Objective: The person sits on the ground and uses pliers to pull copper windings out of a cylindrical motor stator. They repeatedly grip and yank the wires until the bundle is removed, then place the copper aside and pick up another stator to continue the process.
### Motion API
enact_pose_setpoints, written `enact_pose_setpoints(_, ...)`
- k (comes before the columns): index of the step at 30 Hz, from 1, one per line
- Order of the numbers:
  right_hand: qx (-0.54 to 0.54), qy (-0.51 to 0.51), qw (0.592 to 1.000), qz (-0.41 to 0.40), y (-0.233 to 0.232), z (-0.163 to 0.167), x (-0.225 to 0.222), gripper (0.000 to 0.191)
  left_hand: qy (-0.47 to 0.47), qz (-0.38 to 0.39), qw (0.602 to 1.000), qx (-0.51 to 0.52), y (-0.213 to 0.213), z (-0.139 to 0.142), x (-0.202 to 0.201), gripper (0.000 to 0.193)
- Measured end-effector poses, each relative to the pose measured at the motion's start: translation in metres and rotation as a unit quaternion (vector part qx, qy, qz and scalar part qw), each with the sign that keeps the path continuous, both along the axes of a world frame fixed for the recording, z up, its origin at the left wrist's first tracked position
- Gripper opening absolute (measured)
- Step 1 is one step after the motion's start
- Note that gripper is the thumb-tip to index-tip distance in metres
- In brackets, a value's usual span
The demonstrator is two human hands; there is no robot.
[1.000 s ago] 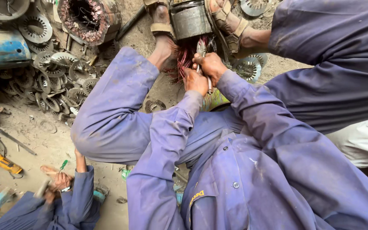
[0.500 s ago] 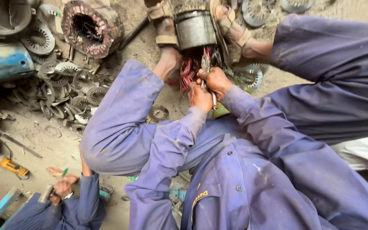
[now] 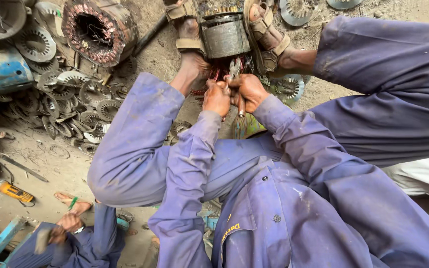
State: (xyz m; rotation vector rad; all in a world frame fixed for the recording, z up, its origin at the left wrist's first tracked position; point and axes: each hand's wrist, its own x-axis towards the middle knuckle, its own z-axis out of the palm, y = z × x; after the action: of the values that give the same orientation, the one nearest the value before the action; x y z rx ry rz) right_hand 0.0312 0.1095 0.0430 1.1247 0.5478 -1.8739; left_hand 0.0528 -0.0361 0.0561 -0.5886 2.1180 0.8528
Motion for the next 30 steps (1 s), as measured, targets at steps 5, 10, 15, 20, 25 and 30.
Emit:
enact_pose_setpoints(5,0.016,0.010,1.000,-0.023,-0.003,-0.011,0.004,0.019,-0.057,0.073,0.996,-0.001,0.021,0.001,0.006,0.039)
enact_pose_setpoints(10,0.093,0.048,0.993,0.047,-0.003,-0.019,0.015,0.018,-0.043,0.116,0.992,-0.035,0.038,0.007,0.025,0.032)
enact_pose_setpoints(15,0.168,0.173,0.956,0.165,0.007,-0.021,0.039,0.024,0.002,0.166,0.986,-0.022,0.049,0.006,0.065,0.034)
enact_pose_setpoints(20,0.298,0.364,0.797,0.380,0.018,-0.018,0.040,0.026,0.141,0.076,0.986,-0.056,0.058,-0.008,0.092,0.041)
enact_pose_setpoints(25,0.135,0.182,0.958,0.177,0.016,-0.002,0.038,0.015,0.124,0.089,0.988,-0.019,0.043,-0.008,0.084,0.035)
enact_pose_setpoints(30,0.033,0.046,0.998,0.035,0.013,0.013,0.024,0.024,0.023,0.072,0.997,0.019,0.017,0.018,0.038,0.035)
